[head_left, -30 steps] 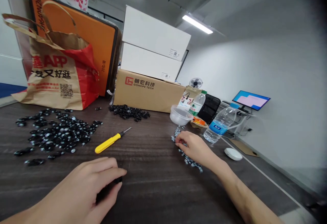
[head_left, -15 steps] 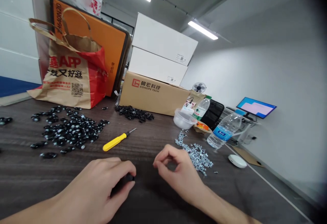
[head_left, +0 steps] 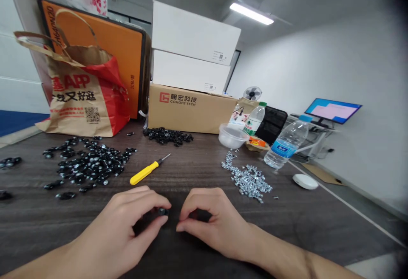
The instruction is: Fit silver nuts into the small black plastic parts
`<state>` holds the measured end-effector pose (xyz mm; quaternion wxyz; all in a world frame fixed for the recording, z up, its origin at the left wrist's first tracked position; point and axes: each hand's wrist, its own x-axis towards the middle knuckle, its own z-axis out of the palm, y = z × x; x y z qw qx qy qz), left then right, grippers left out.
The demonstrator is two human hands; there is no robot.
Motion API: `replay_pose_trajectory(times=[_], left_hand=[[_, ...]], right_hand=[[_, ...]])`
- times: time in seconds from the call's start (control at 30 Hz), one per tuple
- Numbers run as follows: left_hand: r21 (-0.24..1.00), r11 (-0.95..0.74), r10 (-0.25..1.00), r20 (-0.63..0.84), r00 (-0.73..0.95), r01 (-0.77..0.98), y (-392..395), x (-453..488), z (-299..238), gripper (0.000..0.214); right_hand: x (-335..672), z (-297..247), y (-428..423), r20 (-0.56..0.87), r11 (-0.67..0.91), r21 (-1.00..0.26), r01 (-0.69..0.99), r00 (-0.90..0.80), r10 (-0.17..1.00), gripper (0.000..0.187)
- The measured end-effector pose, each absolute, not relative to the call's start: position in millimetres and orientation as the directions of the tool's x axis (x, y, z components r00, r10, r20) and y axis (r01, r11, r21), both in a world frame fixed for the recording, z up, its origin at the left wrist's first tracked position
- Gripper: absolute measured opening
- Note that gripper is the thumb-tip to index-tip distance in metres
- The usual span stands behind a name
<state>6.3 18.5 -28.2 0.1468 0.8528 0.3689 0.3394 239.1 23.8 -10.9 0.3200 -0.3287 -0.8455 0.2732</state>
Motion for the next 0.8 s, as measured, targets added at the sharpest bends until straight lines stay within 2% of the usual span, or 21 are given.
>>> replay_pose_trajectory(times=[0.1,0.2,0.3,0.37,0.43,0.5,0.6,0.8], left_hand=[[0.535,-0.656,0.754,0.432,0.495,0.533,18.4,6.3,-27.6,0.024],[0.692,-0.508,0.846,0.290,0.447,0.512,17.8,9.8,-29.7,0.023],[0.914,-0.256,0.895,0.102,0.433,0.315,18.5,14.9,-34.5,0.020],[0.985,-0.113,0.872,0.036,0.489,0.129,20.1,17.3,-38.5,0.023],[0.999,-0.031,0.848,0.023,0.529,0.007,22.3,18.2,-41.8,0.027],[0.999,-0.014,0.841,0.031,0.541,-0.036,24.5,18.0,-43.5,0.031],[0.999,-0.028,0.861,0.038,0.507,-0.027,26.6,16.9,-43.2,0.031],[1.000,-0.019,0.880,0.011,0.475,0.013,24.9,12.1,-45.6,0.028]], right_hand=[[238.4,-11.1,22.3,0.382,0.649,-0.673,0.354,-0.585,0.715,0.018],[238.2,-11.8,20.9,0.379,0.635,-0.682,0.362,-0.568,0.730,0.015],[237.9,-11.0,19.7,0.381,0.640,-0.681,0.357,-0.573,0.725,0.008],[237.2,-9.6,19.2,0.398,0.650,-0.684,0.332,-0.576,0.714,0.004],[236.5,-8.1,19.2,0.417,0.657,-0.689,0.308,-0.573,0.706,0.005],[236.4,-7.0,19.7,0.437,0.666,-0.687,0.291,-0.566,0.699,0.008],[237.7,-6.6,21.0,0.474,0.691,-0.670,0.272,-0.559,0.680,0.009],[241.5,-8.4,18.4,0.461,0.651,-0.694,0.309,-0.504,0.731,0.010]])
